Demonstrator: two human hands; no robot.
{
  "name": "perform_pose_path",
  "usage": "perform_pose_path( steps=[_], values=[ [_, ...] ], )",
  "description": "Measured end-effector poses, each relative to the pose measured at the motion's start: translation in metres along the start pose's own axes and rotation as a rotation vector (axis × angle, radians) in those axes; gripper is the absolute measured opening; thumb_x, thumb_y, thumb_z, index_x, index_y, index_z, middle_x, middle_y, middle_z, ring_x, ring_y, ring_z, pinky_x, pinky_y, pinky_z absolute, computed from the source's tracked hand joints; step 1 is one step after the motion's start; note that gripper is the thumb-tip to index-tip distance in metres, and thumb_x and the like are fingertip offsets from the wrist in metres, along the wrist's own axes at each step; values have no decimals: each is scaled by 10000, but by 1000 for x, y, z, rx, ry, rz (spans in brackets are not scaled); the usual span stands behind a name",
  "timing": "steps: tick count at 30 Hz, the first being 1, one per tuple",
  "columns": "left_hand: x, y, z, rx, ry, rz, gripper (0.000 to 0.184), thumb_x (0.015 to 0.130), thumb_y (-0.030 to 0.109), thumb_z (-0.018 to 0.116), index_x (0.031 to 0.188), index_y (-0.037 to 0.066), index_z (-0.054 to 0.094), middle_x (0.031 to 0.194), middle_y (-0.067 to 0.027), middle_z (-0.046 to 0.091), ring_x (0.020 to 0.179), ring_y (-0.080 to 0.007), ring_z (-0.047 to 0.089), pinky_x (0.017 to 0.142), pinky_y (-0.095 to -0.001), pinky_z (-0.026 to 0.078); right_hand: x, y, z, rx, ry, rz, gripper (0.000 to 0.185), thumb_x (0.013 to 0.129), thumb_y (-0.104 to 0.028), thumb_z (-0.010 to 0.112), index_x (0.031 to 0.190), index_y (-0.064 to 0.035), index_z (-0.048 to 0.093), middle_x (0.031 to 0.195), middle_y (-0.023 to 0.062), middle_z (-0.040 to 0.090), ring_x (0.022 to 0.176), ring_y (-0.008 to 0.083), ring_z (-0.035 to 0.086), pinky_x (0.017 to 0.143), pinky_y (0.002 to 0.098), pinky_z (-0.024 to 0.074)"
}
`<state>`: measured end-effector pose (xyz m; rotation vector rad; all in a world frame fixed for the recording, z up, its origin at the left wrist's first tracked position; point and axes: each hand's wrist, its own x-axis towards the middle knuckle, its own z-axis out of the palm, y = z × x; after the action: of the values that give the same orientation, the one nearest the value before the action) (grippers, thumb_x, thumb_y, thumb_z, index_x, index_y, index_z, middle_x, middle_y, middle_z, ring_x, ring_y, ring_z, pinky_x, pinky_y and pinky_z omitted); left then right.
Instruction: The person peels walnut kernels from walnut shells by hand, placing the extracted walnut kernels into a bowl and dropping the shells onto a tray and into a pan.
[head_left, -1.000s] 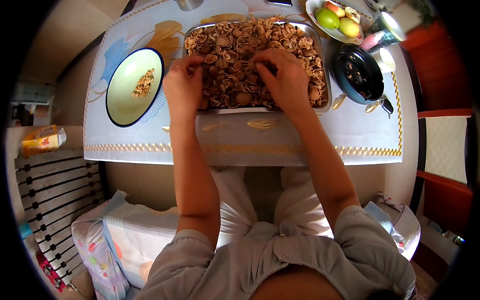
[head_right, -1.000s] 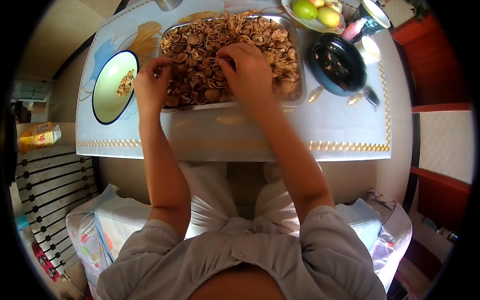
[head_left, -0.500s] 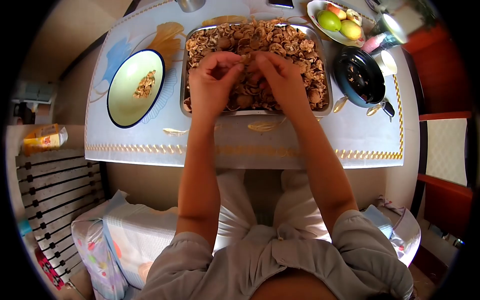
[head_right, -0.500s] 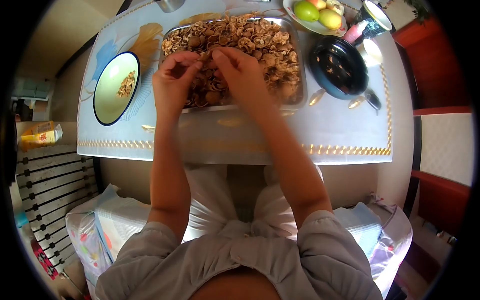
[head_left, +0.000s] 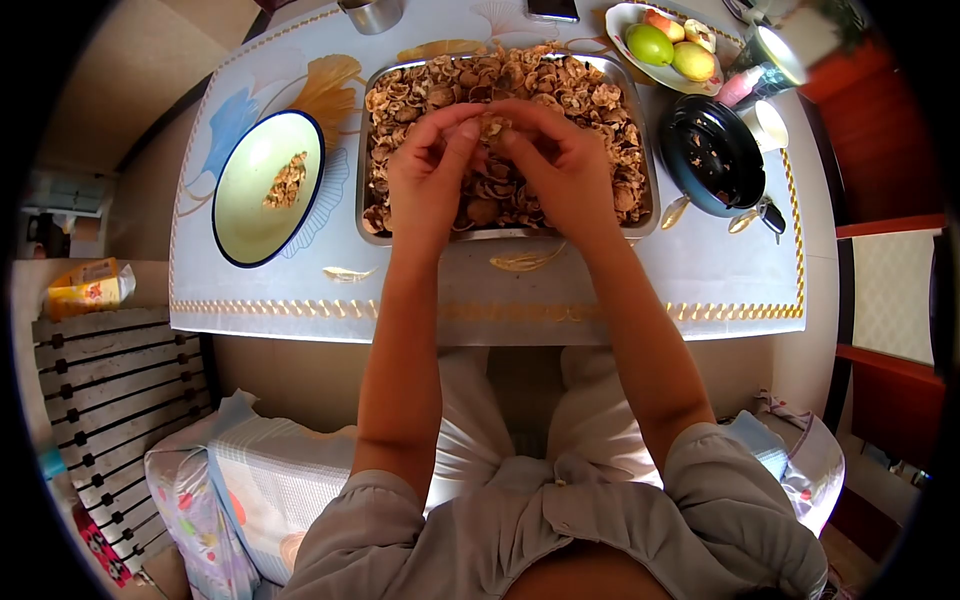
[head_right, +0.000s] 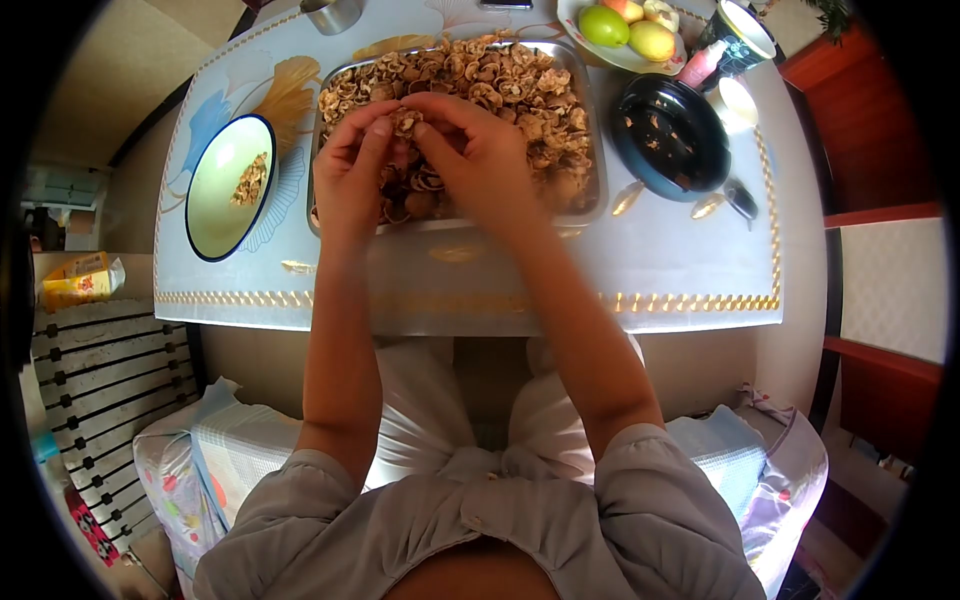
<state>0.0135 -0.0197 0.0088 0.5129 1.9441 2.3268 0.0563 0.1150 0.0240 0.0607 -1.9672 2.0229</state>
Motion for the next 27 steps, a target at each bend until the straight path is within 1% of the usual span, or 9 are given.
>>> perform_pose_path(
  steps=[6, 8, 9, 12, 14, 18, 20, 23, 27],
  values=[
    [-3, -3, 7, -111, -14, -104, 195, 941, 177, 469, 1058, 41, 543, 736, -23, 575, 663, -88, 543, 588, -185, 422, 0, 6, 4, -31, 81, -110, 203, 837, -31, 580, 1031, -23, 638, 824, 33, 629, 754, 94, 586, 666, 213, 479],
    [-3, -4, 7, -105, -73, -115, 187, 950, 205, 451, 957, 44, 545, 687, -21, 552, 585, -71, 516, 506, -193, 400, -1, 2, 4, -23, 91, -109, 188, 832, -38, 591, 1010, -31, 648, 808, 36, 625, 756, 101, 587, 667, 219, 479],
    [-3, 0, 8, -102, -102, -119, 208, 954, 219, 442, 906, 46, 546, 663, -20, 541, 546, -63, 502, 465, -197, 389, -1, 3, 3, -100, 104, -155, 181, 831, -42, 594, 1003, -31, 649, 811, 40, 627, 752, 102, 588, 665, 221, 478],
    [-8, 15, 16, -7, -44, -248, 277, 969, 265, 400, 879, 42, 539, 606, -8, 512, 482, -60, 465, 396, -203, 343, 1, 8, 0, -299, 137, -306, 169, 823, -53, 605, 984, -31, 651, 815, 51, 630, 733, 107, 591, 658, 226, 474],
    [-9, 12, 19, 78, -79, -178, 314, 970, 283, 393, 859, 36, 552, 562, 2, 493, 452, -58, 448, 378, -201, 321, 1, 9, 2, -387, 147, -429, 167, 814, -58, 615, 975, -32, 650, 812, 55, 632, 712, 110, 591, 653, 224, 469],
    [-11, 12, 27, 134, 2, -158, 356, 961, 286, 418, 790, 17, 578, 499, 0, 489, 434, -74, 463, 390, -228, 351, -4, 3, 6, -79, 119, -20, 167, 847, -147, 612, 952, -20, 636, 774, 35, 622, 660, 97, 576, 595, 220, 458],
    [-10, 1, 27, 248, 59, -37, 354, 950, 277, 446, 765, 8, 583, 514, -26, 520, 451, -95, 496, 409, -256, 383, -1, 5, 3, 171, 32, 219, 193, 870, -204, 600, 901, -16, 628, 727, 17, 604, 610, 78, 555, 540, 212, 442],
    [-11, 1, 27, 417, 65, 51, 331, 933, 253, 477, 746, 1, 583, 535, -67, 551, 465, -146, 534, 441, -294, 420, 0, 6, -4, 255, -52, 341, 263, 898, -269, 565, 801, -27, 599, 655, -14, 561, 534, 47, 504, 454, 196, 393],
    [-12, -2, 27, 617, 95, 175, 304, 925, 224, 479, 738, 3, 573, 545, -101, 557, 465, -214, 549, 454, -314, 429, 0, -3, -2, 160, -15, 292, 255, 908, -270, 540, 763, -64, 580, 594, -17, 515, 472, 40, 446, 403, 188, 345]
  ],
)
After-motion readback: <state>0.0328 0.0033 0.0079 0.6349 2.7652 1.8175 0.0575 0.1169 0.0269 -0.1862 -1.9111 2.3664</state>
